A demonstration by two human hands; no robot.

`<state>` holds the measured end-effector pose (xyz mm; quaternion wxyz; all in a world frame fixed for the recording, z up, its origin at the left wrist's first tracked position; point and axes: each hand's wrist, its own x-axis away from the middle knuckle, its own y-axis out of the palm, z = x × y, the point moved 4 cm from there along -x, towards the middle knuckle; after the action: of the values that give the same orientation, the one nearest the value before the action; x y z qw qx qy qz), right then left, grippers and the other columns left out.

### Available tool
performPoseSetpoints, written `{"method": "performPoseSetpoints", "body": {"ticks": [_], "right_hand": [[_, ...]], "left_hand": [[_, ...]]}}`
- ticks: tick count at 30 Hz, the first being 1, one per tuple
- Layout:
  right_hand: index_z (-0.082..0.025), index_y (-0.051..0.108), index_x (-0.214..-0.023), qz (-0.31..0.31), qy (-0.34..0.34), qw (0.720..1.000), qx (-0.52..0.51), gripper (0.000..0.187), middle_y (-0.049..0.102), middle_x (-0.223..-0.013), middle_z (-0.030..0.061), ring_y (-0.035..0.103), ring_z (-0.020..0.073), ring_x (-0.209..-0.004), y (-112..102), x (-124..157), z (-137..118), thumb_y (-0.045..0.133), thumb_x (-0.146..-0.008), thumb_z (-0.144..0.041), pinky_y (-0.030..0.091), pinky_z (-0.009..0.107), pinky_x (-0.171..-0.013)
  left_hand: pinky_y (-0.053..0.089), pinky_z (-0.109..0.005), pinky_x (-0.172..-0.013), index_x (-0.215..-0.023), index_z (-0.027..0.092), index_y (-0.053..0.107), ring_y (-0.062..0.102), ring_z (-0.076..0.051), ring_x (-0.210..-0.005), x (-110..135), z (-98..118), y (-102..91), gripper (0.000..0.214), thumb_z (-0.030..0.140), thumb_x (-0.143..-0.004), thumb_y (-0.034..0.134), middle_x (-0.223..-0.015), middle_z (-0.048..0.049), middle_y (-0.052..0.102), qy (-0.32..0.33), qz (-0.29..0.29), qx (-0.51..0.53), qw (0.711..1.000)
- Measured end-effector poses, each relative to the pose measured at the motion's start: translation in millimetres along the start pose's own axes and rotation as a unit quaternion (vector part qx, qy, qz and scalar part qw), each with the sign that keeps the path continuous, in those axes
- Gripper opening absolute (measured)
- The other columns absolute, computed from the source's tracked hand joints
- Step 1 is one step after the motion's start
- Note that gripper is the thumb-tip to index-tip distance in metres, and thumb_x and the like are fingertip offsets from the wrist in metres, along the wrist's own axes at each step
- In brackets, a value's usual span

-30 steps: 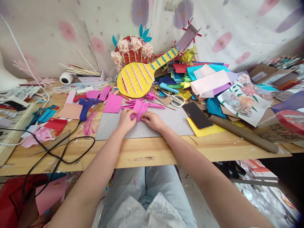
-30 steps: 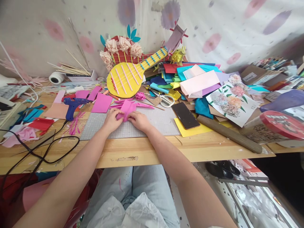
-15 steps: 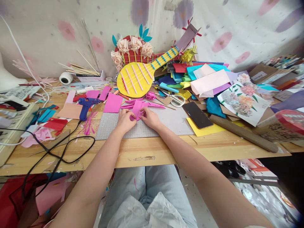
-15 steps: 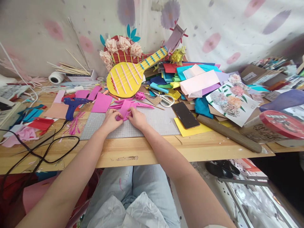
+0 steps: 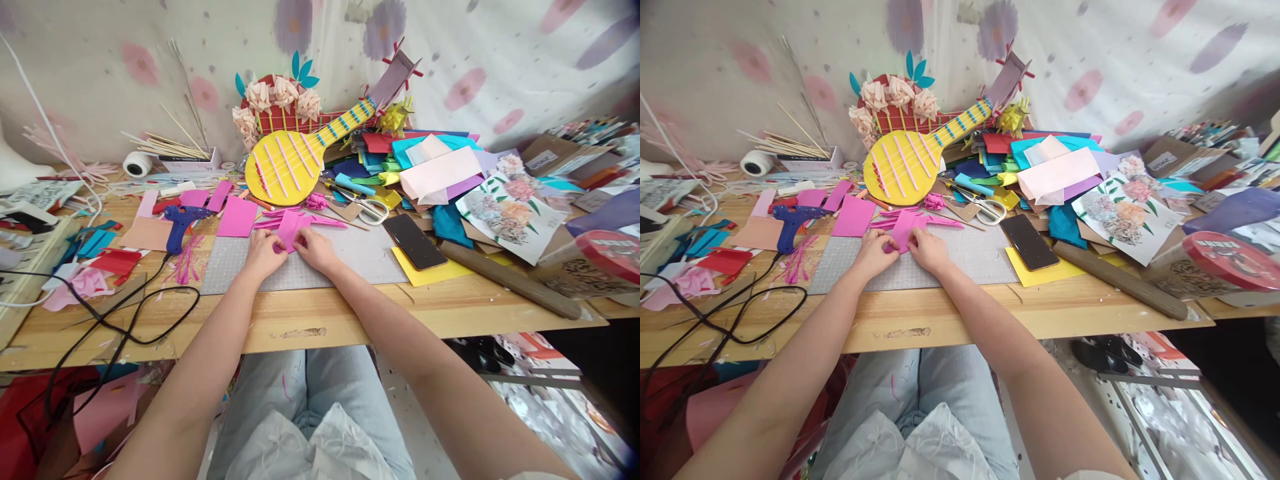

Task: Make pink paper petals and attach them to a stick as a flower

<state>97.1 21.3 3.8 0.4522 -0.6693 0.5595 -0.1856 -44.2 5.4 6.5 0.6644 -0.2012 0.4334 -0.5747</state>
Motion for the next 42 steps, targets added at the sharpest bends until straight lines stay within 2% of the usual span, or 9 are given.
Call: {"method": "performPoseSetpoints", "body": {"ticks": [6, 14, 22, 25, 29, 36, 39, 42], "right_hand": [[-0.020, 0.059, -0.090, -0.012, -0.013, 0.999, 0.036, 0.016, 0.061, -0.092, 0.0037, 0.056, 0.0159, -0.083, -1, 2, -4, 0.048, -0.080, -0.023, 0.043, 0.027, -0.070], [-0.021, 0.060, -0.091, -0.014, -0.001, 0.999, 0.045, 0.015, 0.062, -0.095, 0.0045, 0.057, 0.0164, -0.084, -3, 2, -6, 0.048, -0.082, -0.024, 0.043, 0.028, -0.071], [-0.020, 0.060, -0.088, -0.011, -0.006, 0.999, 0.049, 0.016, 0.062, -0.093, 0.0036, 0.057, 0.0161, -0.084, -3, 4, -7, 0.049, -0.083, -0.032, 0.043, 0.026, -0.070], [-0.021, 0.059, -0.092, -0.015, -0.018, 0.997, 0.067, 0.020, 0.060, -0.094, 0.0047, 0.058, 0.0167, -0.083, -5, 7, -10, 0.049, -0.083, -0.035, 0.043, 0.026, -0.068], [-0.021, 0.058, -0.099, -0.021, -0.033, 0.994, 0.101, 0.020, 0.057, -0.100, 0.0071, 0.057, 0.0180, -0.082, -6, 10, -11, 0.046, -0.084, -0.028, 0.043, 0.027, -0.065], [-0.020, 0.056, -0.104, 0.018, 0.034, 0.994, 0.099, 0.026, 0.053, -0.109, 0.0102, 0.055, 0.0206, -0.085, -17, 10, 4, 0.038, -0.085, -0.019, 0.043, 0.030, -0.063], [-0.019, 0.054, -0.105, 0.026, 0.007, 0.996, 0.085, 0.025, 0.054, -0.108, 0.0092, 0.055, 0.0192, -0.086, -18, 11, 1, 0.042, -0.085, -0.023, 0.043, 0.029, -0.065], [-0.019, 0.054, -0.104, 0.001, -0.046, 0.995, 0.087, 0.023, 0.056, -0.104, 0.0075, 0.055, 0.0180, -0.088, -12, 11, -6, 0.047, -0.084, -0.028, 0.042, 0.027, -0.068]], "left_hand": [[0.038, -0.041, -0.092, -0.061, 0.021, 0.060, 0.048, -0.025, -0.095, -1, 0, 2.7, 0.008, 0.027, -0.066, 0.063, -0.085, -0.0062, 0.050, 0.007, 0.028, -0.004, 1.000], [0.037, -0.041, -0.093, -0.074, 0.024, 0.066, 0.046, -0.025, -0.100, 0, 2, 3.2, 0.007, 0.026, -0.067, 0.065, -0.093, -0.0060, 0.049, 0.011, 0.000, -0.004, 1.000], [0.036, -0.041, -0.094, -0.077, 0.025, 0.068, 0.046, -0.027, -0.104, 1, 0, 5.4, 0.012, 0.030, -0.066, 0.066, -0.096, -0.0062, 0.049, 0.010, 0.003, -0.010, 1.000], [0.036, -0.042, -0.095, -0.076, 0.025, 0.068, 0.046, -0.028, -0.104, 1, 0, 5.4, 0.014, 0.030, -0.064, 0.068, -0.096, -0.0068, 0.049, 0.005, 0.001, -0.010, 1.000], [0.036, -0.042, -0.096, -0.076, 0.025, 0.069, 0.046, -0.028, -0.105, 1, 1, 5.3, 0.013, 0.030, -0.063, 0.068, -0.096, -0.0068, 0.049, -0.006, -0.004, -0.005, 1.000], [0.035, -0.041, -0.097, -0.074, 0.025, 0.069, 0.046, -0.026, -0.106, 0, 0, 5.8, 0.013, 0.030, -0.062, 0.069, -0.098, -0.0059, 0.048, -0.029, -0.010, 0.011, 0.999], [0.036, -0.041, -0.096, -0.074, 0.024, 0.069, 0.046, -0.027, -0.106, 0, 3, 5.3, 0.014, 0.031, -0.062, 0.069, -0.098, -0.0063, 0.048, -0.029, -0.005, 0.004, 1.000], [0.036, -0.040, -0.095, -0.074, 0.023, 0.068, 0.046, -0.027, -0.105, 1, 5, 4.5, 0.016, 0.036, -0.064, 0.067, -0.097, -0.0068, 0.049, -0.043, 0.002, -0.011, 0.999]]}}
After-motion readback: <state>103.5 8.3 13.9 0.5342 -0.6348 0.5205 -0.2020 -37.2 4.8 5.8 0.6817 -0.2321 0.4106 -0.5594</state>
